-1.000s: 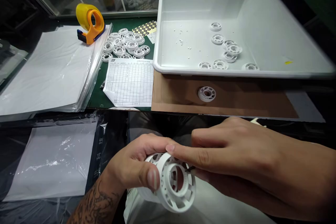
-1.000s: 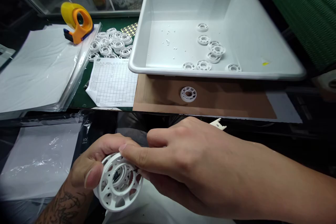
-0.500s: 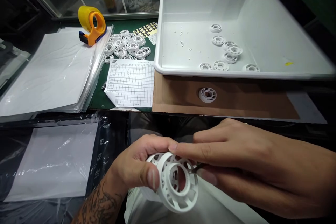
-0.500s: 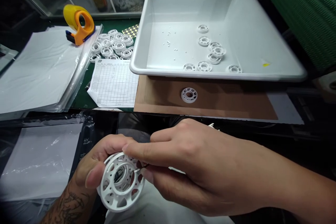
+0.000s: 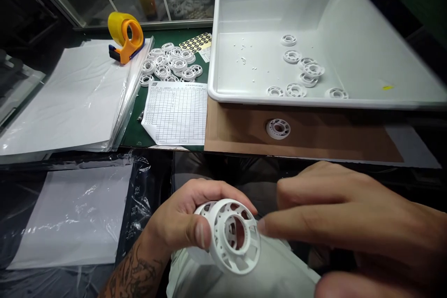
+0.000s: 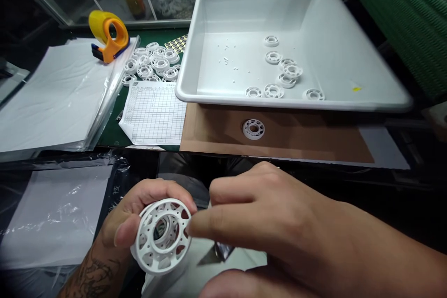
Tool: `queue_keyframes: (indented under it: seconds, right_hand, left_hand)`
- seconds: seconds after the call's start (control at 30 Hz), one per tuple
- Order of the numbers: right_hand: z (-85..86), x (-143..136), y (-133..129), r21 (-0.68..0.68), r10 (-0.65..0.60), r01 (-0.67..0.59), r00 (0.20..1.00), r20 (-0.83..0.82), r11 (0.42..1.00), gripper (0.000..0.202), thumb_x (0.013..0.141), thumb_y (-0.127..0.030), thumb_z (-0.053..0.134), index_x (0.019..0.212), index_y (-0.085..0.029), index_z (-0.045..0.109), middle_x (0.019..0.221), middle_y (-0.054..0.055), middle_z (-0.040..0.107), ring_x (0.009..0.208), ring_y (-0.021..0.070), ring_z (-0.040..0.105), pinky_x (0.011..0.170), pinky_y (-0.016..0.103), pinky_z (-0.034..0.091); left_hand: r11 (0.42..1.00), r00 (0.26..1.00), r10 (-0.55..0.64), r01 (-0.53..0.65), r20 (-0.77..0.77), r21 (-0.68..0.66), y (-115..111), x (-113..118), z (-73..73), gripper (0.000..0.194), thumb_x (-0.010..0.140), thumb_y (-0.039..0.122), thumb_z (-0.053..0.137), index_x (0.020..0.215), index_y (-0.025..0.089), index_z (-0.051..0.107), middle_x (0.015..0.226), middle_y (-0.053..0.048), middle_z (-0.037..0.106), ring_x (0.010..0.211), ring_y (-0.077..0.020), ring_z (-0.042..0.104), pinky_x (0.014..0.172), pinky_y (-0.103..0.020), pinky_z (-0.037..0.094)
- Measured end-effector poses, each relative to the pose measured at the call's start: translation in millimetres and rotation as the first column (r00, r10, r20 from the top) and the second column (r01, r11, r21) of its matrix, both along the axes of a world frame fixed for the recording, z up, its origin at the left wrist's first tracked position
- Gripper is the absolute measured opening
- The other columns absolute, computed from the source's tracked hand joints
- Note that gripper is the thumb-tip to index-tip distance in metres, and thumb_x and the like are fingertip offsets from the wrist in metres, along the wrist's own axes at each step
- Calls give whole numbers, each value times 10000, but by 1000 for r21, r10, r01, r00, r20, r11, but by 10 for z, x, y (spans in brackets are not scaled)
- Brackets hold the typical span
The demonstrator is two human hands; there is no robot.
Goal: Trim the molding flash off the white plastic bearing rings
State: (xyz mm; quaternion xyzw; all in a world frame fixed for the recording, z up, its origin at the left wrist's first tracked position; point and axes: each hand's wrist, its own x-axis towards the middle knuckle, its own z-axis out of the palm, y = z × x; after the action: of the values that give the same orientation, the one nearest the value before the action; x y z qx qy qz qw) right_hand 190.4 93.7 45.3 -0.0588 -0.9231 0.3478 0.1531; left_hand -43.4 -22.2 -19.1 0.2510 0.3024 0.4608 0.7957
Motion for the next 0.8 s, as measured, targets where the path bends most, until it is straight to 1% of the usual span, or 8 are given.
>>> queue_keyframes:
  seconds: [0.1, 0.2, 0.3, 0.37, 0.47, 0.63, 0.73, 0.8]
  right_hand:
    - [3, -55, -85, -46, -104, 105, 995, 6, 993, 406, 1229, -403, 300, 1442, -223, 595, 959, 53, 696, 727, 172, 679, 593, 288, 508]
    - [-57, -135, -240, -28, -185, 185, 983, -4, 982, 392, 1230, -319, 269, 1511, -199, 515, 1021, 51, 711, 767, 170, 703, 599, 298, 520]
    - [-143, -169, -379, -25, -268, 267, 963, -40, 963, 415, 1232, -335, 255, 1565, -197, 460, 1088, 57, 727, 776, 160, 716, 600, 294, 536]
    - [-179, -164, -425, -15, -302, 302, 953, -27, 953, 430, 1232, -362, 259, 1597, -223, 437, 1142, 60, 733, 789, 158, 725, 605, 288, 549]
    - [-185, -151, -430, -23, -292, 291, 956, -23, 956, 427, 1232, -374, 262, 1595, -236, 438, 1161, 60, 735, 805, 157, 734, 600, 282, 547]
    - [-163, -164, -407, -44, -277, 276, 961, -19, 960, 423, 1235, -363, 250, 1592, -225, 431, 1115, 57, 736, 827, 158, 743, 631, 288, 554]
    - [-163, -176, -398, -51, -267, 266, 963, -20, 963, 418, 1235, -355, 254, 1590, -219, 426, 1078, 52, 729, 783, 156, 731, 606, 293, 540]
    - [-160, -178, -388, -47, -247, 246, 969, -26, 968, 421, 1233, -345, 260, 1600, -206, 414, 1065, 53, 723, 763, 156, 720, 571, 295, 517]
  left_hand:
    - [995, 997, 15, -9, -71, 95, 34, -12, 35, 630, 712, 597, 960, 1118, 131, 837, 806, -55, 731, 681, -137, 597, 639, -221, 476]
    - [976, 971, 75, -24, -227, 217, 36, -39, 74, 598, 763, 615, 903, 1122, 143, 818, 832, -45, 739, 679, -122, 591, 631, -206, 494]
    - [956, 932, 139, -38, -335, 292, 14, -71, 95, 588, 769, 632, 856, 1124, 169, 787, 852, -33, 735, 684, -120, 597, 605, -190, 501]
    - [947, 923, 145, -25, -358, 319, 2, -83, 104, 581, 778, 641, 835, 1108, 167, 774, 833, -24, 716, 672, -111, 582, 589, -179, 490]
    - [942, 916, 144, -10, -374, 336, 0, -78, 118, 588, 792, 656, 807, 1098, 156, 759, 823, -22, 700, 667, -109, 566, 589, -182, 492]
    - [930, 900, 161, 0, -406, 368, 17, -53, 135, 586, 815, 667, 769, 1108, 159, 746, 812, -9, 672, 635, -90, 519, 558, -169, 464]
    - [926, 895, 160, 11, -417, 378, 33, -51, 147, 586, 827, 665, 756, 1119, 158, 745, 825, -19, 692, 649, -99, 542, 569, -175, 476]
    - [925, 894, 153, 20, -421, 379, 42, -51, 157, 583, 829, 663, 760, 1089, 142, 747, 818, -28, 694, 661, -108, 550, 581, -185, 490]
